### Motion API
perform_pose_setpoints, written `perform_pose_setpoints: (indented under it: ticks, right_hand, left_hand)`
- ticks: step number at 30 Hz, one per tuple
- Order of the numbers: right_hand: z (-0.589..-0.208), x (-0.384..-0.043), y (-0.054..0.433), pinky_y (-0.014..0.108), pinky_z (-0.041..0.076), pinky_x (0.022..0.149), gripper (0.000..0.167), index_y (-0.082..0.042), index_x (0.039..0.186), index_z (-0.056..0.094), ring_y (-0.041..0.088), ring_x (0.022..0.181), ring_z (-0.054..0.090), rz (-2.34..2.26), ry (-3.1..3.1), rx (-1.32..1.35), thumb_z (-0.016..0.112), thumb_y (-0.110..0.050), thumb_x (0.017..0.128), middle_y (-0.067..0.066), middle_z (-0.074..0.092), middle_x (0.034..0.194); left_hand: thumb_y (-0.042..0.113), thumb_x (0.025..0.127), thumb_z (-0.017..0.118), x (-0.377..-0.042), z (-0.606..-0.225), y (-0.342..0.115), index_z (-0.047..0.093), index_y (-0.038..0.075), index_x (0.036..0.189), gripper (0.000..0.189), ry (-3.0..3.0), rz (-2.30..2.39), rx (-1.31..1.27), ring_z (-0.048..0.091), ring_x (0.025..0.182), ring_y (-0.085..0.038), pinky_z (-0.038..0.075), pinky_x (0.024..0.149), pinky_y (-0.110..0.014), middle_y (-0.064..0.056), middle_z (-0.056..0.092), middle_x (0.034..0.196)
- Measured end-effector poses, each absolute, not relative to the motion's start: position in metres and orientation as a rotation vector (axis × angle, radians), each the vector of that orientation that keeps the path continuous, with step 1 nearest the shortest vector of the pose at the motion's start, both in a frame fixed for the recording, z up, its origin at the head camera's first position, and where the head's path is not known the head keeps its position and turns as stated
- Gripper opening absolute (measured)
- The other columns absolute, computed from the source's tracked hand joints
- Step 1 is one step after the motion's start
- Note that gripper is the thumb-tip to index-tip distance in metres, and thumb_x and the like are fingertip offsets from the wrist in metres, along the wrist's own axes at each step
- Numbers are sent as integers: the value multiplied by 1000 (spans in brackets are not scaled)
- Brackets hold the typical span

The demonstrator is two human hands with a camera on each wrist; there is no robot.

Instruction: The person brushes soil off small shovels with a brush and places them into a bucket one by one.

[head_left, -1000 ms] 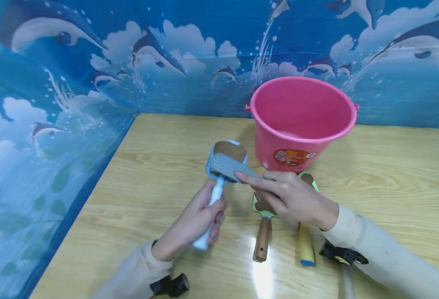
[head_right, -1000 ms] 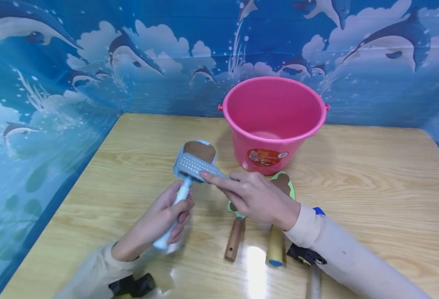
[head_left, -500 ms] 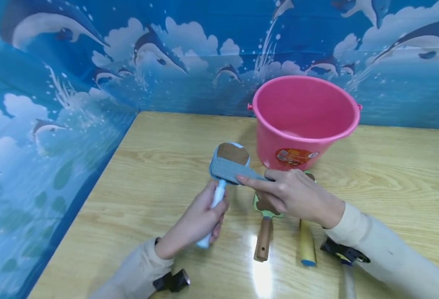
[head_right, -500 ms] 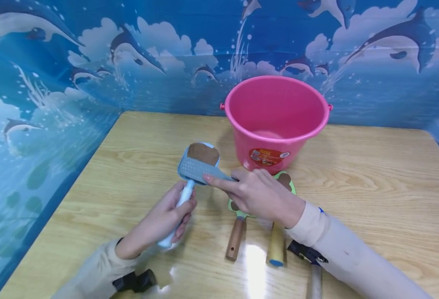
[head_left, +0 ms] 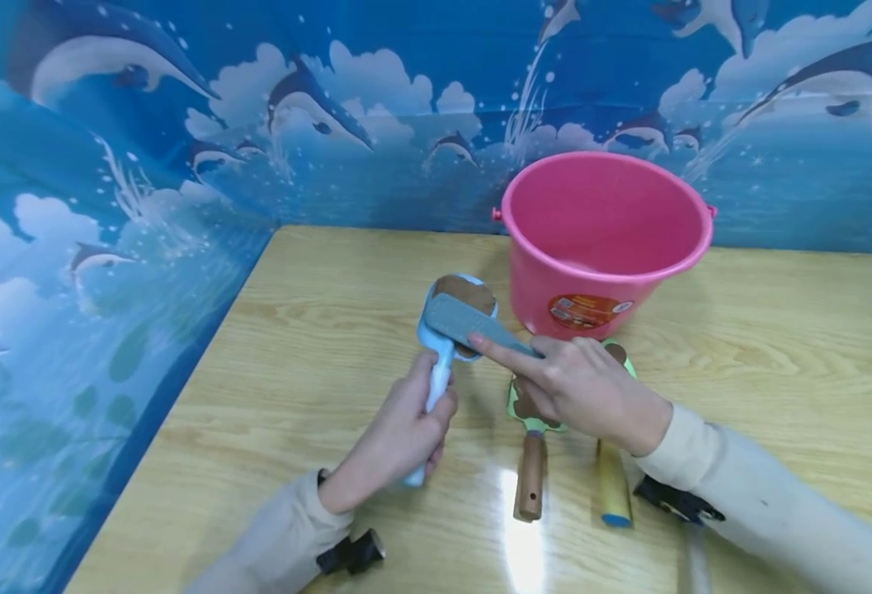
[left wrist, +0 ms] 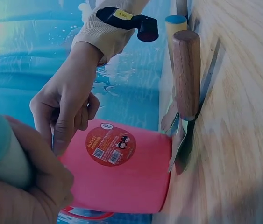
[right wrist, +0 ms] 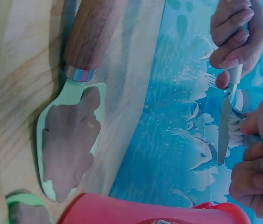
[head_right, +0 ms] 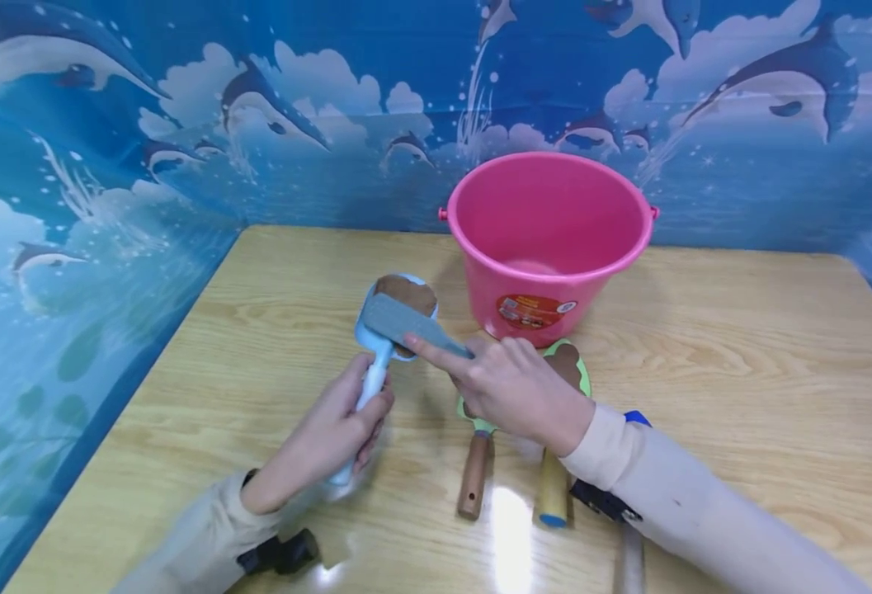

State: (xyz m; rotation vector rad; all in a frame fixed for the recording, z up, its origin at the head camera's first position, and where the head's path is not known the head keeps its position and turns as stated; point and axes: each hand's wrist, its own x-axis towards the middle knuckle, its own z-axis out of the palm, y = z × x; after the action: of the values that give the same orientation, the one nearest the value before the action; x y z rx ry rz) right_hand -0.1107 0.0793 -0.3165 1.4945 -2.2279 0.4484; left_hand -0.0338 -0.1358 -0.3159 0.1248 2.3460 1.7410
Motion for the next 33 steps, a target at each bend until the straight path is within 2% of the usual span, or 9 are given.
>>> perform_pose_setpoints:
  ticks: [2, 4, 17, 23, 25, 30, 33]
  right_hand:
    - [-319, -112, 80, 11, 20, 40, 45, -12, 139, 51, 2, 45, 25, 506, -2216, 1498, 46, -11, 94, -5, 35, 61]
    - [-321, -113, 80, 11, 21, 39, 45, -14, 140, 51, 1, 46, 25, 552, -2203, 1493, 42, -11, 95, -6, 36, 61]
    - [-325, -113, 81, 12, 22, 40, 46, -18, 142, 49, 0, 47, 26, 644, -2177, 1425, 38, -13, 97, -7, 36, 61]
    - [-325, -120, 83, 15, 27, 42, 38, -10, 135, 56, 3, 48, 30, 737, -2127, 1296, 37, -21, 104, -6, 39, 57]
    - [-325, -122, 83, 16, 28, 43, 40, -10, 135, 57, 3, 49, 31, 762, -2095, 1298, 34, -24, 105, -6, 39, 57]
    - [-325, -115, 82, 11, 19, 40, 45, -22, 147, 42, -1, 47, 23, 619, -2106, 1505, 29, -22, 104, -8, 35, 61]
    - [-324, -112, 80, 10, 14, 41, 46, -24, 149, 38, 0, 46, 19, 522, -2140, 1505, 27, -25, 104, -7, 33, 62]
  left_hand:
    - [2, 96, 43, -35, -317, -136, 41, 2, 112, 16, 2320, 1752, 113, 43, 37, -13, 44, 29, -36, -6, 45, 60]
    - [3, 96, 43, -35, -318, -137, 41, 1, 111, 15, 2307, 1759, 108, 42, 37, -13, 43, 29, -35, -5, 45, 59]
    - [4, 97, 44, -37, -318, -137, 41, 2, 110, 13, 2299, 1769, 123, 41, 35, -12, 42, 28, -36, -5, 45, 58]
    - [5, 97, 44, -35, -319, -138, 41, 2, 108, 12, 2283, 1767, 117, 41, 35, -11, 41, 28, -34, -4, 44, 57]
    - [5, 97, 44, -35, -319, -138, 41, 2, 108, 12, 2281, 1763, 112, 41, 36, -11, 41, 28, -34, -4, 44, 57]
    - [5, 97, 44, -33, -320, -138, 42, 1, 108, 12, 2312, 1745, 137, 42, 36, -12, 42, 28, -35, -5, 45, 59]
    - [4, 97, 44, -32, -321, -138, 42, 2, 109, 12, 2334, 1739, 170, 43, 35, -12, 42, 27, -37, -5, 45, 59]
